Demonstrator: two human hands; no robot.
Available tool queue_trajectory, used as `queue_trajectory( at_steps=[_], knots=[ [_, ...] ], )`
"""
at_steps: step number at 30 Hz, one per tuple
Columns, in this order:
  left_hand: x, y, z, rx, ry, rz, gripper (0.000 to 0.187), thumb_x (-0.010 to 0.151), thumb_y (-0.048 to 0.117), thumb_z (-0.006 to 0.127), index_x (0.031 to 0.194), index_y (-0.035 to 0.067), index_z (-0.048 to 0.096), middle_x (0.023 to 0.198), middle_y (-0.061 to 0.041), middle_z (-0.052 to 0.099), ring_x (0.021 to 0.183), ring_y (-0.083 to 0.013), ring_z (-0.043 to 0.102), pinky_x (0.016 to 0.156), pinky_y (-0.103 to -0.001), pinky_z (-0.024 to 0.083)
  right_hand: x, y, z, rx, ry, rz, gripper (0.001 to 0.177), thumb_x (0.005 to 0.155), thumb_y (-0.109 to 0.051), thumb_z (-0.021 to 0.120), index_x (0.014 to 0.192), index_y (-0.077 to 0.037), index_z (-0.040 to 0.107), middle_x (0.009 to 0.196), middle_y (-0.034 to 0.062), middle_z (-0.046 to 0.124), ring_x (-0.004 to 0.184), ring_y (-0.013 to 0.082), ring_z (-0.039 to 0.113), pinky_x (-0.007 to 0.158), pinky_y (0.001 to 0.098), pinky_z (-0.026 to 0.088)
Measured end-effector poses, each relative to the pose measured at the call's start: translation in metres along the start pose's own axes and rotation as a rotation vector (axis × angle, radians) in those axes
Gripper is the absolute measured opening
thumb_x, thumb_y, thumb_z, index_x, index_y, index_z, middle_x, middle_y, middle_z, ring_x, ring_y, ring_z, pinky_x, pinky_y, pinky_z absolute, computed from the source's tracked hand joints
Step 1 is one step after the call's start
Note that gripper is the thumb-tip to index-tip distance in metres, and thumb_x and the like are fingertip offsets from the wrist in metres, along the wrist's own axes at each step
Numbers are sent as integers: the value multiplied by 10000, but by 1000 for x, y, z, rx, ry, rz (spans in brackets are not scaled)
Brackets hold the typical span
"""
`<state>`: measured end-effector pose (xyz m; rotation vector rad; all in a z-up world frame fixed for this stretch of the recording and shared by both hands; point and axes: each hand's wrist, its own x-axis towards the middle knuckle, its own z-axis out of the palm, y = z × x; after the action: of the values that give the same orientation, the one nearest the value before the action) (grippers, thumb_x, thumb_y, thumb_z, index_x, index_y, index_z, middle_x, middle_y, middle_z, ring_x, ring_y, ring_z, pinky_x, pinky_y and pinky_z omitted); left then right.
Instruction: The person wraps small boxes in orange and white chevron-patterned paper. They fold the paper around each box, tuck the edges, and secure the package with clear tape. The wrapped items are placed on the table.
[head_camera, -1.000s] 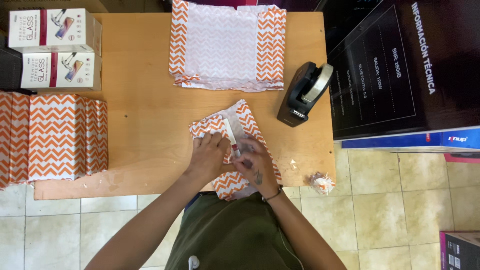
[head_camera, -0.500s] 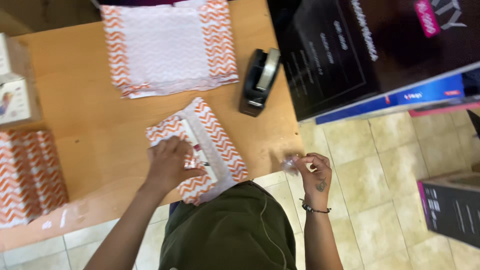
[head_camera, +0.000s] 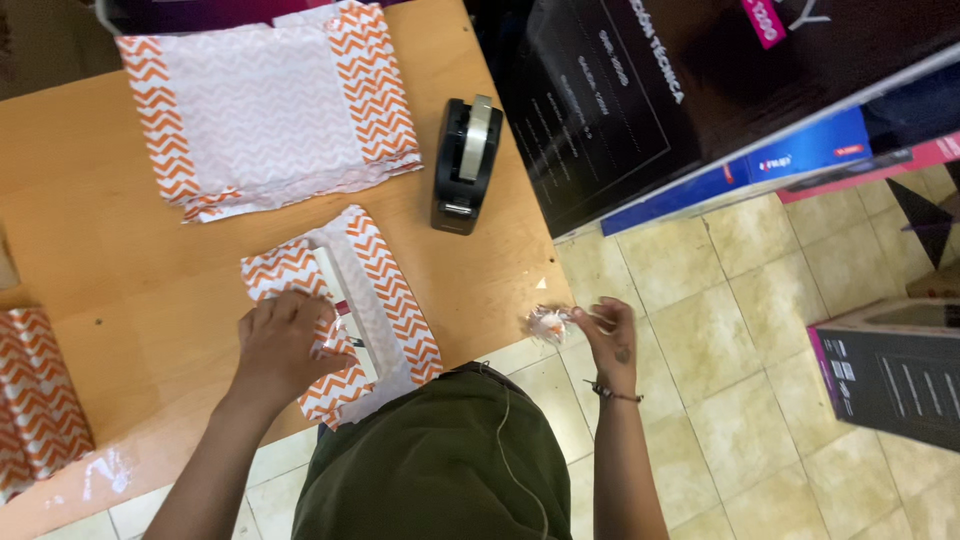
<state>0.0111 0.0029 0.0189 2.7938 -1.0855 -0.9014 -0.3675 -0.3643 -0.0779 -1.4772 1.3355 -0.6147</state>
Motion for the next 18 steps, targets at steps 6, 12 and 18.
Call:
queue_trajectory(
  at_steps=[6,12,18],
  knots=[
    [-26,27,28,-285,677,14,830,678,670,1089,1231,222,662,1300,-90,523,1253,-451,542,1107,-610,430,-61,-116,58,-216,-23,-425,211,1117,-286,888,1253,-159,788,1205,110,798,1141,346,782,1017,444,581],
    [-20,34,59,-526,894,-107,1209,516,291,1188,1583,188,630,1566,-235,445,1455,-567,508,1213,-646,445,-111,-146,192,35,-787,-357,274,1068,-259,893,1323,-165,856,1157,76,847,1063,226,846,980,412,681],
    [-59,21,26,-793,928,-30,1009,681,-15,929,1616,151,589,1681,-278,410,1618,-602,466,1306,-673,460,-105,-108,268,-177,-1000,-403,874,940,-316,1015,1674,-133,577,1331,230,742,1047,385,857,903,451,729]
  ],
)
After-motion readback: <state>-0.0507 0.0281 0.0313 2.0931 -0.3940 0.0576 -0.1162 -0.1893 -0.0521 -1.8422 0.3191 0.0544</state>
